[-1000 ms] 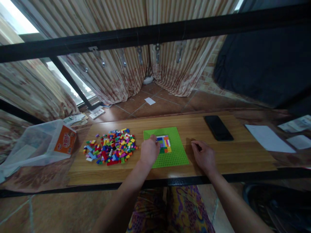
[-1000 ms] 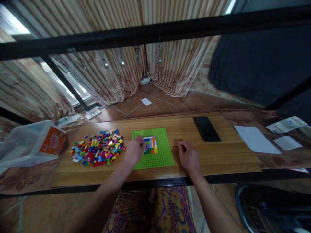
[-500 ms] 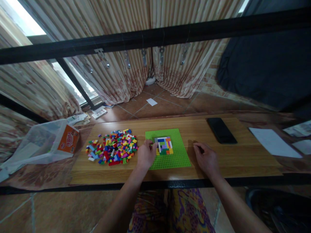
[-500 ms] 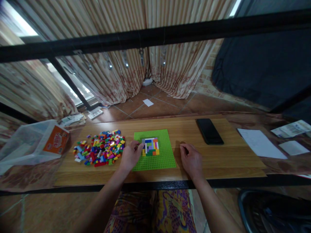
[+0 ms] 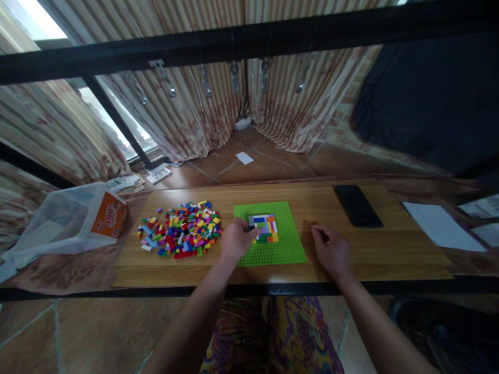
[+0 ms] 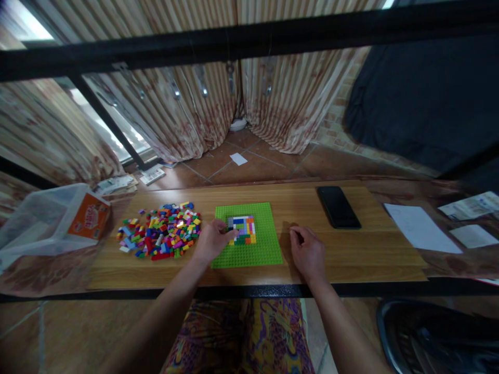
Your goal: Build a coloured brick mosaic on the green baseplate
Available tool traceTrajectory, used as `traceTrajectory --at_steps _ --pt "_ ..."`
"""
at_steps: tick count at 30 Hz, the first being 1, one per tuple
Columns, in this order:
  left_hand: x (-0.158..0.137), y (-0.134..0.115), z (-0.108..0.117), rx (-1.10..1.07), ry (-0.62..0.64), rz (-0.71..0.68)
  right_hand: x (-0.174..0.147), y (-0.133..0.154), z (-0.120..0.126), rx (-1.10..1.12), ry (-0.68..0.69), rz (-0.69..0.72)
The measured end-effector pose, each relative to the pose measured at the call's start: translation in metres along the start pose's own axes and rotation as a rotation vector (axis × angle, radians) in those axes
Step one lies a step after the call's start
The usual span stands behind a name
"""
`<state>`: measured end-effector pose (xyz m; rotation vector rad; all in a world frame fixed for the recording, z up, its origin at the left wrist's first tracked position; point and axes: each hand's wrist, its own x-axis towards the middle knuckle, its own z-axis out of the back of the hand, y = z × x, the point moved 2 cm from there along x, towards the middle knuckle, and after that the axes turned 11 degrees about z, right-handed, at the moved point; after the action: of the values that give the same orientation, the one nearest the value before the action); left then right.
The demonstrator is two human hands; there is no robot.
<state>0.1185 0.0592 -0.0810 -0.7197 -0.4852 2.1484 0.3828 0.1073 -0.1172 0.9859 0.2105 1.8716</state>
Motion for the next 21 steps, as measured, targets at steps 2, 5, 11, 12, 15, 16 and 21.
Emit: traceTrajectory --at_steps 2,5,11,12,15,16,21 --pt "0.001 0.0 -0.001 0.007 -0.002 0.007 0.0 0.0 0.0 0.007 0.001 -0.004" --pt "0.003 0.0 -0.002 0.03 -0.012 0.013 0.0 0.0 0.001 0.004 -0.004 -0.007" --pt "0.005 -0.001 -0.002 0.027 0.029 0.041 -0.001 -0.001 0.0 -0.018 0.004 0.015" --pt "0.006 0.0 -0.002 0.014 0.038 0.037 -0.001 -0.001 0.0 -0.018 0.004 0.021" --pt "0.011 -0.001 0.001 0.023 0.07 0.0 -0.001 -0.002 -0.001 -0.028 0.002 0.036" --pt "0.013 -0.002 0.001 0.041 0.077 -0.006 -0.001 -0.003 -0.001 -0.03 0.002 0.038" --pt "0.014 -0.007 0.003 0.099 0.06 0.028 -0.002 -0.006 -0.002 -0.02 0.012 0.035"
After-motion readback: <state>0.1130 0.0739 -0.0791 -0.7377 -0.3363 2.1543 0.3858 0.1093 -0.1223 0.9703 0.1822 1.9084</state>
